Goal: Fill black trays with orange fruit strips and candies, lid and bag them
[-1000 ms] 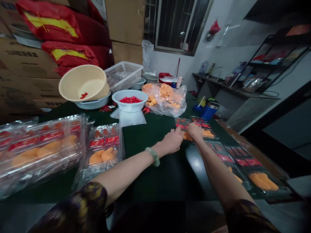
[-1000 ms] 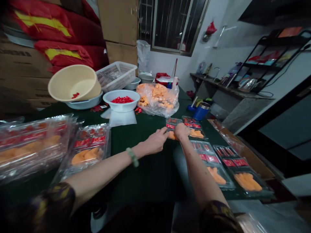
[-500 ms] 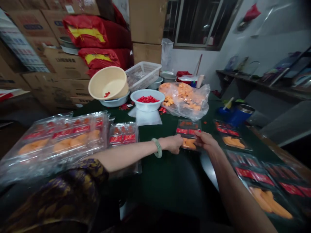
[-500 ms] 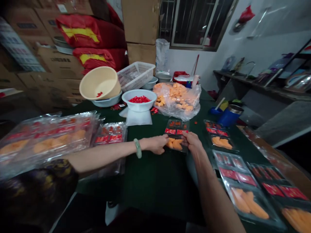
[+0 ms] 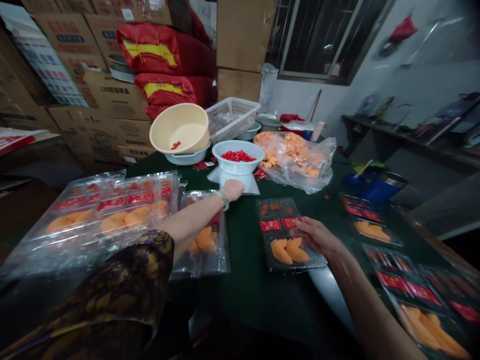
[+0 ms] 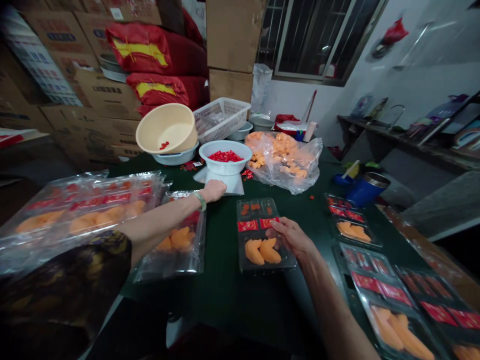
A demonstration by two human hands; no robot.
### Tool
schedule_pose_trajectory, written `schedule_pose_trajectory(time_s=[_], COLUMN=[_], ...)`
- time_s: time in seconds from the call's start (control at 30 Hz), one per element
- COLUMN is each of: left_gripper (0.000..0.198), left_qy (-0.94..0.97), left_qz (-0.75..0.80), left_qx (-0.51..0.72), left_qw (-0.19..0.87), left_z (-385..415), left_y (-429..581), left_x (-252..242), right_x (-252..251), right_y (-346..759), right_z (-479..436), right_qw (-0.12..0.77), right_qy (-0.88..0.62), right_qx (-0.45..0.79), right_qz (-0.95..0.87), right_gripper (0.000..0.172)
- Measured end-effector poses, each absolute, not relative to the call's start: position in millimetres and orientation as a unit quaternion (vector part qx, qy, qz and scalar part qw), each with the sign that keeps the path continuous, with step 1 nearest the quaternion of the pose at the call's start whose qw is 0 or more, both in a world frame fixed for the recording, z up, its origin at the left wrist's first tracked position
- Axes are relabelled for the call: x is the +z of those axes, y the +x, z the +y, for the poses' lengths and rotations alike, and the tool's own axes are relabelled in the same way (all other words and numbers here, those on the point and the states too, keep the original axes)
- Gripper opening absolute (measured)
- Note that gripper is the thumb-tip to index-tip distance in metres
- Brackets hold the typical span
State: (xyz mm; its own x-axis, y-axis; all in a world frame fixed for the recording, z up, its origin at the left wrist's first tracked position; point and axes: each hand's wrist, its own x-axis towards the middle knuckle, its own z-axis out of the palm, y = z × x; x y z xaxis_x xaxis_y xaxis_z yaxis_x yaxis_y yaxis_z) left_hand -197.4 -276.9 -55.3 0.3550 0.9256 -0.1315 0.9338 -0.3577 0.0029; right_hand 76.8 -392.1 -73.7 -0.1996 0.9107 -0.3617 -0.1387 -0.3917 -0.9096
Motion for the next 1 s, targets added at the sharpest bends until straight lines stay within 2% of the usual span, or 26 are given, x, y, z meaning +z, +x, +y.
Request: schedule_pose_trajectory(time_s=[0.2, 0.33, 0.57, 0.77, 0.87, 1.0], left_gripper=[0.027, 0.038, 0.021, 0.024, 0.018, 0.020], left_qy=[0.830, 0.867, 0.934, 0.953, 0.946, 0.954], left_qz=[0.547, 0.471, 0.297, 0.154, 0.152, 0.168], left_qx=[-0.030, -0.008, -0.020, -0.004, -0.006, -0.004], left_qw=[0.108, 0.162, 0.198, 0.262, 0.285, 0.246], left_z=[-258, -273, -341, -396, -415, -436], left_y=[-206, -183, -143, -126, -114, -101], left_x=[-49, -51, -53, -53, -53, -54], right_x=[-77, -73, -69, -74, -72, -74], right_y=[54, 46, 75, 109, 111, 104], right_z=[-400, -407, -456, -533, -565, -591], right_qw=[0.321, 0.283, 0.252, 0.272, 0.281, 0.288], right_qy=[-0.387, -0.350, -0.381, -0.434, -0.435, -0.414], right_qx=[0.763, 0.784, 0.771, 0.766, 0.776, 0.789], right_qz=[-0.407, -0.426, -0.444, -0.389, -0.360, -0.351], right_gripper=[0.029, 0.030, 0.031, 0.028, 0.026, 0.025])
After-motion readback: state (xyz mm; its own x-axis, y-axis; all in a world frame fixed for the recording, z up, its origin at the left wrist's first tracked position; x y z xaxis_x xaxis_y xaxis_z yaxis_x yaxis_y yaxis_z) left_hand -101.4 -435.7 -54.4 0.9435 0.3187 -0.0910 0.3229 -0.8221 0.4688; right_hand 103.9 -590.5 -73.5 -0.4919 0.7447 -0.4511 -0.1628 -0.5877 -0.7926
